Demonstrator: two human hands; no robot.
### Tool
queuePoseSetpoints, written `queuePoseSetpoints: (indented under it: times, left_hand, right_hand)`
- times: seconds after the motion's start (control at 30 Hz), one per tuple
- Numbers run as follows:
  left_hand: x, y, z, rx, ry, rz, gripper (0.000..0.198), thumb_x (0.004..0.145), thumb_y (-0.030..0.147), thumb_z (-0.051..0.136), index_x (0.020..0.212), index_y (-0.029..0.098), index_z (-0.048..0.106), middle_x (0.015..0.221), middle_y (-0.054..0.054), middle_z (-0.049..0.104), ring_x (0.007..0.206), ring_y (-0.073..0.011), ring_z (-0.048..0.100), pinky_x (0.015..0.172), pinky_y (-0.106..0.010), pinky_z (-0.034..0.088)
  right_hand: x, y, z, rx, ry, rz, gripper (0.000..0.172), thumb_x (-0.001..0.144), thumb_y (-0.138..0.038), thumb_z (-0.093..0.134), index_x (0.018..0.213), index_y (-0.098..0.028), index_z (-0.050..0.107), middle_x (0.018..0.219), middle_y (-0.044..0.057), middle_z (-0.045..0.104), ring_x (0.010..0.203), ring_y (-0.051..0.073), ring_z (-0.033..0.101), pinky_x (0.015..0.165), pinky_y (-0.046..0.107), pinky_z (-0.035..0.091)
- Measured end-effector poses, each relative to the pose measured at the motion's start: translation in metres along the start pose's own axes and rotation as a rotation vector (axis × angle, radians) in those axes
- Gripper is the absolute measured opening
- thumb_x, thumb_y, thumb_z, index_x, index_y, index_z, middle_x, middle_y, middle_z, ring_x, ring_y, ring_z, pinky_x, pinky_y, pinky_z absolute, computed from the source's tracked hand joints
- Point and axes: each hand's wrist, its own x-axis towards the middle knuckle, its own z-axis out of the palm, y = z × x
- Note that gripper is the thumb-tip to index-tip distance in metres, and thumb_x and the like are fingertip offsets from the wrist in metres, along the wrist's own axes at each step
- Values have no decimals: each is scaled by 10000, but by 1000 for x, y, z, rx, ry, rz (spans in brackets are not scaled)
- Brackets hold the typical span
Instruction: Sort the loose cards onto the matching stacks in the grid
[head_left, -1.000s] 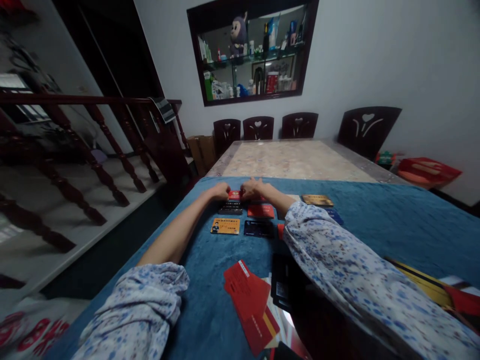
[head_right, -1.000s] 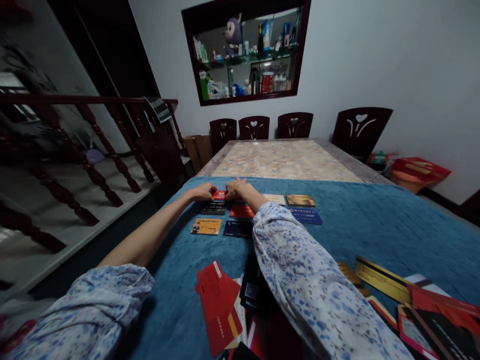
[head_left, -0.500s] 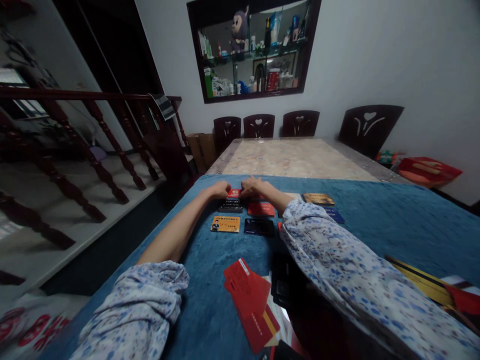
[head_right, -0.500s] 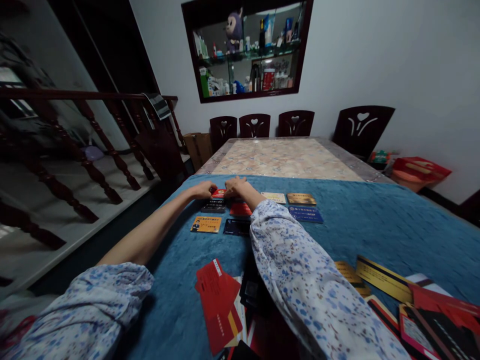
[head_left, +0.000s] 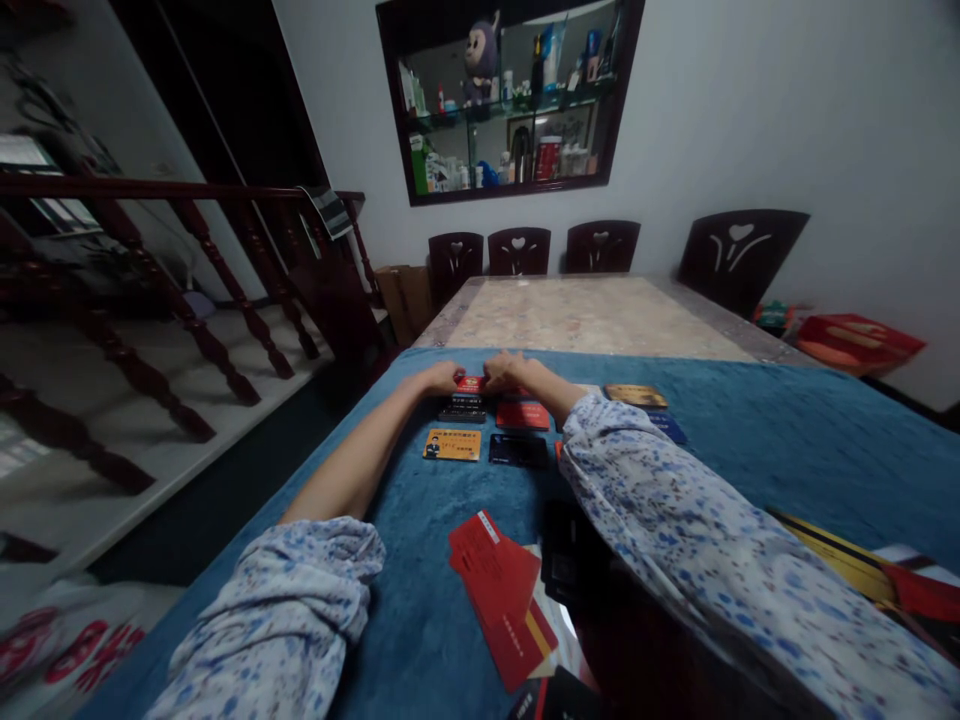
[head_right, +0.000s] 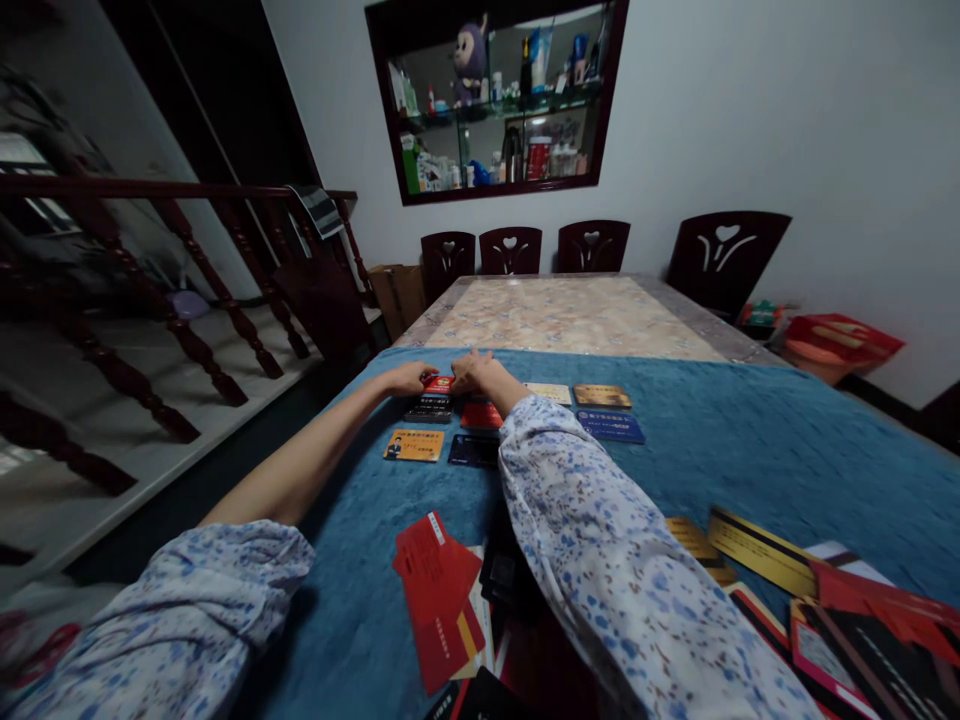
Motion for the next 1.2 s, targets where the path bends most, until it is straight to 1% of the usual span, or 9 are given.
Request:
queuePoseSetpoints:
  times: [0.1, 0.23, 0.4, 0.57, 0.67, 0.93, 1.03, 1.13, 1.2]
  left_hand:
    - [-3, 1, -1, 29, 60, -23, 464, 742, 147, 606, 1204, 155, 652, 1054, -58, 717, 932, -195, 631, 798, -230, 465]
    - [-13, 3, -2, 98, 168, -46, 477, 753, 105, 583, 1220, 164, 654, 1174, -79, 674, 1005, -193, 632, 867, -227, 471]
    - [-34, 11, -2, 124, 272, 8, 446, 745, 74, 565, 1165, 171, 683, 1166, -70, 654, 967, -173, 638, 874, -232, 487]
    - [-63, 22, 8, 67, 376, 150, 390, 732, 46, 534, 1061, 139, 723, 1099, -88, 649, 1014, -205, 620, 947, -290, 482]
    - [-82, 29, 17, 1, 397, 234, 331, 756, 78, 535, 1009, 154, 734, 1032, -75, 643, 959, -205, 624, 908, -314, 507]
    - [-129, 44, 40, -94, 429, 271, 229, 793, 84, 568, 950, 135, 727, 1051, -100, 637, 965, -205, 623, 893, -333, 518]
    - [-147, 53, 47, -109, 433, 267, 252, 820, 57, 520, 945, 134, 725, 1030, -99, 637, 918, -189, 628, 865, -329, 527]
    - [-165, 64, 54, -118, 433, 266, 254, 826, 49, 520, 941, 154, 721, 1032, -91, 637, 936, -192, 626, 871, -332, 524]
    - [-176, 73, 58, -105, 420, 270, 293, 823, 33, 520, 996, 173, 712, 1054, -86, 638, 981, -201, 616, 907, -359, 509]
  right_hand:
    - [-4, 2, -4, -21, 11, -18, 402, 757, -384, 666, 1105, -191, 724, 1178, 168, 677, 1179, 374, 531, 952, 504, 435]
    - [-14, 6, -11, -38, 38, -60, 428, 790, -401, 638, 1161, -199, 700, 1229, 157, 657, 1230, 364, 480, 977, 512, 400]
    - [-34, 7, -18, -46, 86, -150, 362, 831, -348, 608, 1151, -210, 708, 1207, 133, 675, 1227, 346, 455, 969, 510, 365]
    - [-64, 0, -18, -56, 197, -231, 284, 822, -221, 574, 1054, -207, 738, 1125, 132, 703, 1158, 331, 488, 894, 444, 356]
    - [-81, -4, -13, -59, 240, -266, 255, 822, -195, 550, 994, -197, 738, 1085, 130, 709, 1133, 323, 492, 858, 424, 338]
    - [-125, -15, -5, -20, 287, -344, 224, 845, -208, 526, 950, -190, 724, 1052, 126, 711, 1095, 295, 462, 813, 387, 299]
    - [-140, -21, -2, -6, 300, -356, 228, 857, -200, 517, 954, -193, 724, 1050, 120, 711, 1094, 290, 453, 806, 386, 295]
    - [-155, -25, 4, 9, 317, -376, 231, 880, -211, 503, 953, -192, 721, 1034, 121, 709, 1075, 286, 454, 804, 386, 292]
    - [-164, -27, 9, 14, 319, -401, 230, 895, -218, 495, 939, -187, 718, 1031, 123, 705, 1077, 283, 449, 802, 383, 286]
